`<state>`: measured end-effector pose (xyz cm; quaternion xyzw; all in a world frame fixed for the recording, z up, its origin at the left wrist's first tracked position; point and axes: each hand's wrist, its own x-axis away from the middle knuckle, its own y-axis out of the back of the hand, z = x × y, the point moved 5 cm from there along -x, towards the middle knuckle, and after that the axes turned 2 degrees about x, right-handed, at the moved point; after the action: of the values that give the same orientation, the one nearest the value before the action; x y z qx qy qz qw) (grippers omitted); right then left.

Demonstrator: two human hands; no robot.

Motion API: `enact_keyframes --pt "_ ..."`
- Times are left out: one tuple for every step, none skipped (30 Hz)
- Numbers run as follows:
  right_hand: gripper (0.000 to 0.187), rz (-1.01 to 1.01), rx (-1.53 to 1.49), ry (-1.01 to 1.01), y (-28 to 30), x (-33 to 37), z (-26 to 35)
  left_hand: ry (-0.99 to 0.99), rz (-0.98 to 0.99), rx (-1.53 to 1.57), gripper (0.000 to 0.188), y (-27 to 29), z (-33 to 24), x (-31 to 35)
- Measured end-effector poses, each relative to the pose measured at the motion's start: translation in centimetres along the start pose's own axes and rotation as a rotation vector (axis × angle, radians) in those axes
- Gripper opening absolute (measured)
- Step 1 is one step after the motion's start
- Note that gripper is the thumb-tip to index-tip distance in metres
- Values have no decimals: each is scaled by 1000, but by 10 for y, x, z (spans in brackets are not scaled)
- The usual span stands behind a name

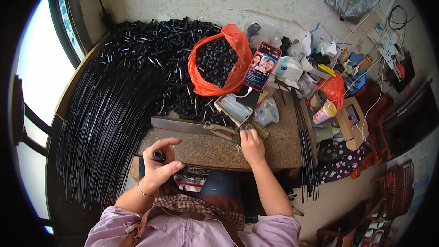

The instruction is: Assembling bundles of thin black rods by threading them through connectors and securing them with pliers.

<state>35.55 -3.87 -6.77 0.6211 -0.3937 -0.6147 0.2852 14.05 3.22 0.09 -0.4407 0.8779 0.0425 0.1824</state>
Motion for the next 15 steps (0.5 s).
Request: enact_keyframes --pt "10 -67 94 48 -2 -2 2 -2 6 -5 40 -2 -4 -2" --pt "10 -77 95 51 0 -4 3 0 2 -7 39 -2 -3 -2" --pt "9 -68 93 33 2 -5 3 6 0 -5 39 -2 -4 -2" --pt "9 -58 90 15 6 -5 5 11 -3 -3 38 -2 -7 -1" --pt "8 -71 112 15 7 -3 6 -1 -5 -6 38 -1 -11 0" --pt "8 -82 114 20 12 -3 9 3 -1 -14 38 -1 -14 3" --pt "8 -76 74 -12 18 -3 10 7 1 -20 37 1 -17 5" --pt "8 -69 34 -43 24 -3 12 -5 -3 -22 37 3 -22 9" --pt "10 -2 -55 -125 30 -3 13 -5 8 -27 37 4 -26 12" --pt "10 -11 -54 -118 34 -2 17 -4 20 -31 36 6 -30 17" --pt "11 -17 -130 -213 37 0 15 8 20 -7 34 7 -33 21" --pt "13 -20 -208 -308 40 1 15 0 16 -9 34 10 -36 25" --pt "19 -13 -267 -460 42 5 13 18 55 7 33 10 -36 31" --pt "19 -12 -269 -453 43 4 17 39 94 23 32 9 -37 37" --pt "19 -71 -288 -573 43 7 12 43 113 45 31 8 -42 40"
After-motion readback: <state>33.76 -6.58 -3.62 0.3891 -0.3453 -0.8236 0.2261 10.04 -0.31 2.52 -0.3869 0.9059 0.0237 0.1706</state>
